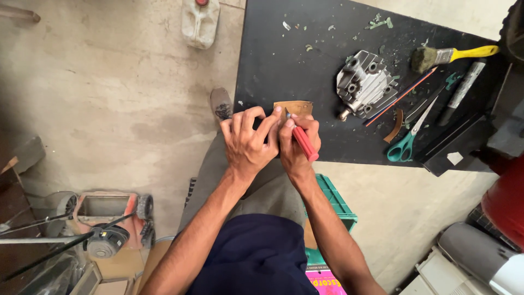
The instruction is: The person holds a piece of cardboard with a drawn outline, then uses scissors to cut along the marked lines. After cutting, the person uses a red utility knife to score and refine the edges of the cardboard piece on the workbench.
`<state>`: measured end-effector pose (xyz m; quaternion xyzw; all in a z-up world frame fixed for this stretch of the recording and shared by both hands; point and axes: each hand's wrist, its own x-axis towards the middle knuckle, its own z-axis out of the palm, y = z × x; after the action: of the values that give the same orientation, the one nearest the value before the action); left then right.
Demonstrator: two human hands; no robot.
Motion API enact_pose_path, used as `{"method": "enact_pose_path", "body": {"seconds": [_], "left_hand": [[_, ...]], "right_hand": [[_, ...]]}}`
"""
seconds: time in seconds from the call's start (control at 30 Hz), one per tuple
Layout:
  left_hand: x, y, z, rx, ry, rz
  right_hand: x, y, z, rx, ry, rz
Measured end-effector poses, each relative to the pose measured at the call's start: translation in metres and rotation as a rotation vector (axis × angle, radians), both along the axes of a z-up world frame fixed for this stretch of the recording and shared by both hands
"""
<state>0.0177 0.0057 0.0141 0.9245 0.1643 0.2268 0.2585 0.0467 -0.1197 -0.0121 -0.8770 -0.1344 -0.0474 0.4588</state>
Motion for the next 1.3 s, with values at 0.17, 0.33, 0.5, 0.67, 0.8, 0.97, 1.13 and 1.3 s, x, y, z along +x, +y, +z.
{"method": "enact_pose_path", "body": {"seconds": [0.17,0.33,0.5,0.67,0.8,0.97,1.13,1.3], "left_hand": [[0.000,0.000,0.000,0.002,0.001,0.005],[0.000,0.000,-0.002,0.001,-0.006,0.010],[-0.001,0.000,0.000,-0.003,0.000,0.010],[-0.001,-0.001,-0.003,0.001,-0.006,0.013],[-0.002,-0.001,-0.003,-0.012,-0.002,0.004],[-0.002,0.000,-0.001,-0.018,0.001,0.004],[-0.001,0.001,0.005,-0.023,0.003,0.004],[0.000,0.003,0.005,-0.017,0.007,0.006]], "right_hand": [[-0.003,-0.001,0.000,0.004,-0.009,-0.015],[0.000,0.001,0.000,0.018,-0.018,-0.006],[0.000,0.002,0.000,0.025,-0.012,-0.011],[0.002,0.004,0.003,0.015,-0.018,-0.012],[0.000,0.006,0.002,-0.009,-0.022,-0.007],[0.001,0.007,0.006,-0.029,-0.018,0.000],[0.000,0.002,0.005,-0.035,-0.006,0.026],[0.002,0.004,0.005,-0.055,-0.008,0.034]]}}
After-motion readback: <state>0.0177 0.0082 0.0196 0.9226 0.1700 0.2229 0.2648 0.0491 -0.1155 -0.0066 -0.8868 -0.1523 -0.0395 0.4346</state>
